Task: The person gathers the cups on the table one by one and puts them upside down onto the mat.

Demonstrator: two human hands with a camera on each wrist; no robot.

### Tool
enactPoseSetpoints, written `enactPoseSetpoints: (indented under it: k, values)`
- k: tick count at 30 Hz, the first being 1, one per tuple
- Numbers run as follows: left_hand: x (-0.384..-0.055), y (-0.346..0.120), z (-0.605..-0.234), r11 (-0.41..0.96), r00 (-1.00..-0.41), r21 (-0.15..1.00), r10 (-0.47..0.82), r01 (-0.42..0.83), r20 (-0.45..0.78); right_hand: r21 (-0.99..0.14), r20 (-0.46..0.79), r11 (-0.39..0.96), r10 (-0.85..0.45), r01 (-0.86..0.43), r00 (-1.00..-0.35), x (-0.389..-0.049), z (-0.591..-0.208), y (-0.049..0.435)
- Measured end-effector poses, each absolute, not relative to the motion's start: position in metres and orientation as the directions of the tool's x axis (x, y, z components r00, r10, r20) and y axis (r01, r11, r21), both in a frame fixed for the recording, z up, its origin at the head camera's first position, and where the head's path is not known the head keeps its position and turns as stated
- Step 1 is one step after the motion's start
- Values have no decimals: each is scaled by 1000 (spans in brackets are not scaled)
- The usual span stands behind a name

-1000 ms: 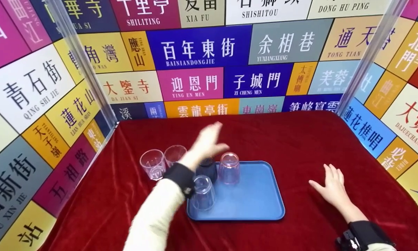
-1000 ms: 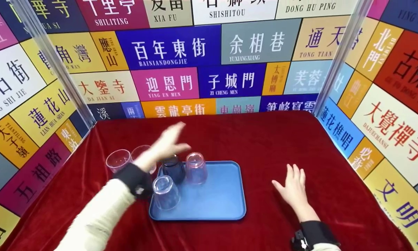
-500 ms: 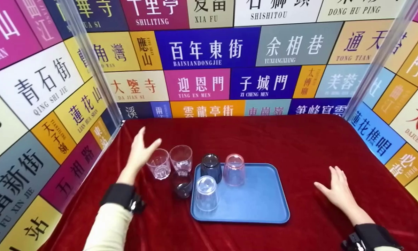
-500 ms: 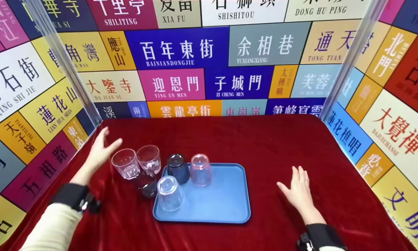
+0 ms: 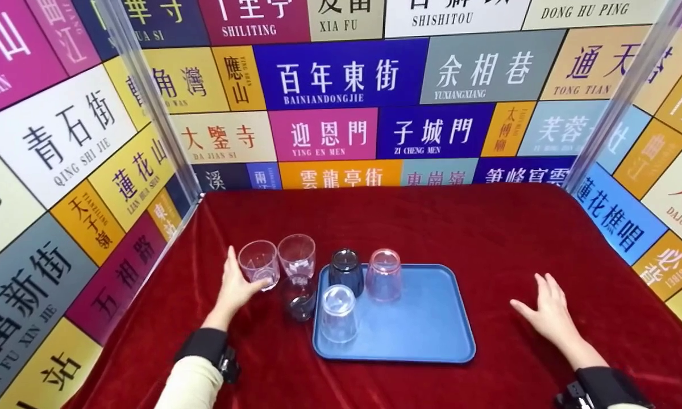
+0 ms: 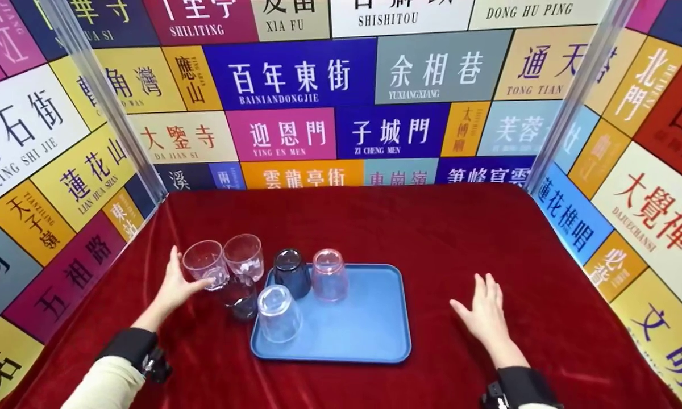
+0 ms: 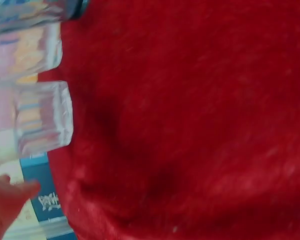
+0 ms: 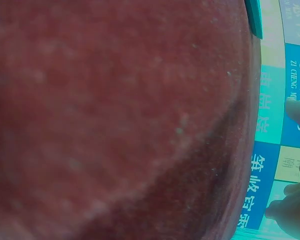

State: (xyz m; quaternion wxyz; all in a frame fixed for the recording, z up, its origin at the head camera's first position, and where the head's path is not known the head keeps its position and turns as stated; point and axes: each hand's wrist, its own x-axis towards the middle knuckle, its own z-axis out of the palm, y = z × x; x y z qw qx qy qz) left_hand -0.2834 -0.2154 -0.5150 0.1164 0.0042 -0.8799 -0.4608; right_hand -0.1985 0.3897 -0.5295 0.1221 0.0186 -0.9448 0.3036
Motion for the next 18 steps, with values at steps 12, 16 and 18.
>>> enactPoseSetpoints:
  k: [12,16,18]
  values:
    - [-297,-197,-528,352,-934,930,-284,108,216,-561,248,821,45,-106,-968,-197,-532,391]
    - [-296,-194,-528,336,-926,937,-315,96,208,-575,244,812,47,-105,-969,-195,-534,391]
    - [-298,-193,-528,343,-921,935,-327,94,213,-577,245,810,49,-105,-968,-194,-535,391]
